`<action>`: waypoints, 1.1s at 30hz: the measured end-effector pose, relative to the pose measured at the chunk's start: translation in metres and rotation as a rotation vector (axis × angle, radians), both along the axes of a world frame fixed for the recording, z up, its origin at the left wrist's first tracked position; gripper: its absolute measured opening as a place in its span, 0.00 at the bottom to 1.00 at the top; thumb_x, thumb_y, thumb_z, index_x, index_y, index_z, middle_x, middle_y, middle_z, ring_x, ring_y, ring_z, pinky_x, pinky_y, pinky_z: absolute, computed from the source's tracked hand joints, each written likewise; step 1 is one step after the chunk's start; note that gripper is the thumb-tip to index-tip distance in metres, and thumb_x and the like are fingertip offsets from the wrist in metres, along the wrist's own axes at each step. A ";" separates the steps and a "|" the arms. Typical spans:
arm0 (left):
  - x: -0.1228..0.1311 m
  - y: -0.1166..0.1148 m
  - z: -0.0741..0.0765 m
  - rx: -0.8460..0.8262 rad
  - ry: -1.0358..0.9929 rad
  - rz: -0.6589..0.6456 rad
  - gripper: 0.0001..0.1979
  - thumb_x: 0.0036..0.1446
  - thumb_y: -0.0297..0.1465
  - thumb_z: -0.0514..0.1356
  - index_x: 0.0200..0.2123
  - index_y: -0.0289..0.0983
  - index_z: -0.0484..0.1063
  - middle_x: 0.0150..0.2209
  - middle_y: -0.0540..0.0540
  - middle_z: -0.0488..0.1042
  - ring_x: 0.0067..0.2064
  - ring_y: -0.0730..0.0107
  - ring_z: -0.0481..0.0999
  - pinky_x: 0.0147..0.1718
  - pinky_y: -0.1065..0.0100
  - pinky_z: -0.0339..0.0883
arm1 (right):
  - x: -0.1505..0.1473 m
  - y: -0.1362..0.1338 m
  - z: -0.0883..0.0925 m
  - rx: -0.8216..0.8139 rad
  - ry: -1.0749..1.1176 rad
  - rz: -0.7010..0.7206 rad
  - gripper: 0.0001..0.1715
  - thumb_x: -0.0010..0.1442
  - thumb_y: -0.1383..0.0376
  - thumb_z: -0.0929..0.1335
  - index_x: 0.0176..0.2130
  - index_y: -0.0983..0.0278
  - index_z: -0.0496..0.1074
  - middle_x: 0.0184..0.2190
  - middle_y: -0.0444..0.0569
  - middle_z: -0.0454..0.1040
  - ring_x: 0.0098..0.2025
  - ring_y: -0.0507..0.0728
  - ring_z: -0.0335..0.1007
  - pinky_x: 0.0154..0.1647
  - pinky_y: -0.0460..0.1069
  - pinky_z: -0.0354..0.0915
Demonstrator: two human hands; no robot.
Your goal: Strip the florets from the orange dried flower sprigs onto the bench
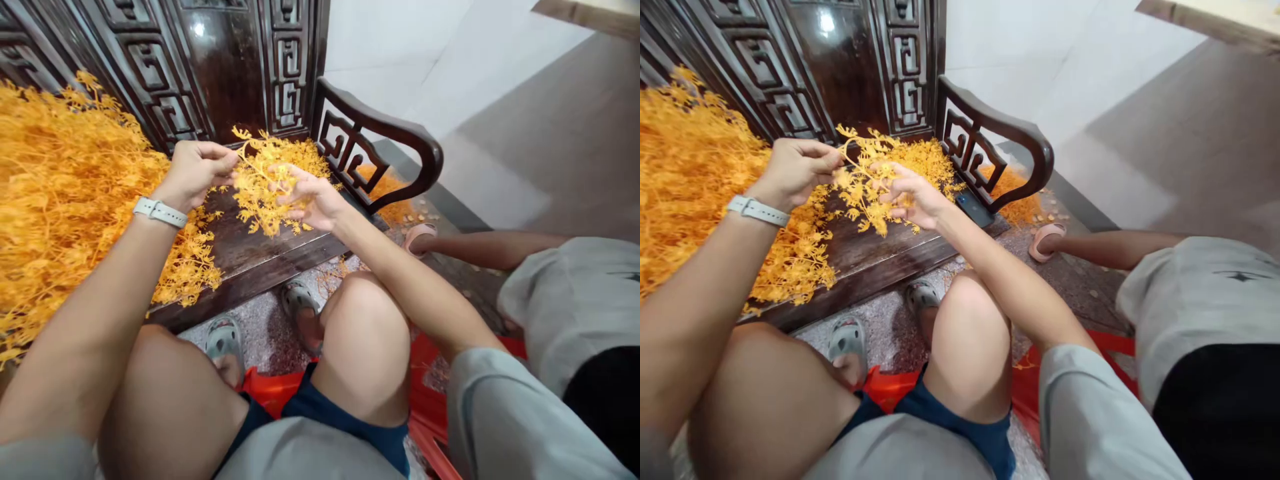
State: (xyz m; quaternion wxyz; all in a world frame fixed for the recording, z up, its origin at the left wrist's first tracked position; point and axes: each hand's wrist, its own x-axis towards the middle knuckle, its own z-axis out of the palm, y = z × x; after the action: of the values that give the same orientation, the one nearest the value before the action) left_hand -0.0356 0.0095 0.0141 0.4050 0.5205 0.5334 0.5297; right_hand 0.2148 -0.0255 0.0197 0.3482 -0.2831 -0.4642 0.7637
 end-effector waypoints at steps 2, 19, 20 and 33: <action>0.000 0.003 -0.004 0.067 -0.015 0.059 0.06 0.51 0.25 0.75 0.26 0.38 0.83 0.27 0.49 0.80 0.30 0.73 0.74 0.34 0.65 0.71 | -0.002 0.001 0.000 -0.045 -0.016 0.044 0.32 0.47 0.70 0.72 0.53 0.61 0.70 0.41 0.45 0.72 0.29 0.47 0.59 0.20 0.42 0.44; -0.039 0.001 -0.028 -0.360 0.191 -0.401 0.19 0.50 0.47 0.81 0.36 0.39 0.88 0.39 0.36 0.88 0.39 0.56 0.89 0.39 0.63 0.83 | 0.000 0.023 -0.044 0.279 -0.301 -0.267 0.15 0.55 0.58 0.82 0.37 0.63 0.82 0.36 0.47 0.81 0.36 0.52 0.71 0.37 0.48 0.65; -0.036 0.002 -0.031 -0.391 0.097 -0.438 0.23 0.53 0.51 0.79 0.39 0.37 0.88 0.43 0.34 0.88 0.43 0.53 0.90 0.42 0.61 0.84 | -0.003 0.022 -0.046 0.307 -0.318 -0.245 0.16 0.54 0.58 0.83 0.38 0.64 0.82 0.35 0.47 0.81 0.36 0.52 0.71 0.36 0.49 0.66; -0.034 -0.003 -0.018 -0.306 -0.193 -0.643 0.29 0.68 0.56 0.63 0.52 0.38 0.86 0.56 0.31 0.85 0.66 0.33 0.80 0.65 0.35 0.74 | -0.031 0.024 -0.049 0.457 -0.448 -0.268 0.11 0.59 0.66 0.76 0.42 0.63 0.74 0.36 0.49 0.76 0.37 0.56 0.69 0.37 0.53 0.70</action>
State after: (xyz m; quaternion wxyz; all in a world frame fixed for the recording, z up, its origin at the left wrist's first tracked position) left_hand -0.0698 0.0061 -0.0035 0.6722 0.5427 0.3749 0.3363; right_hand 0.1842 -0.0018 -0.0295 0.3893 -0.4166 -0.6469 0.5064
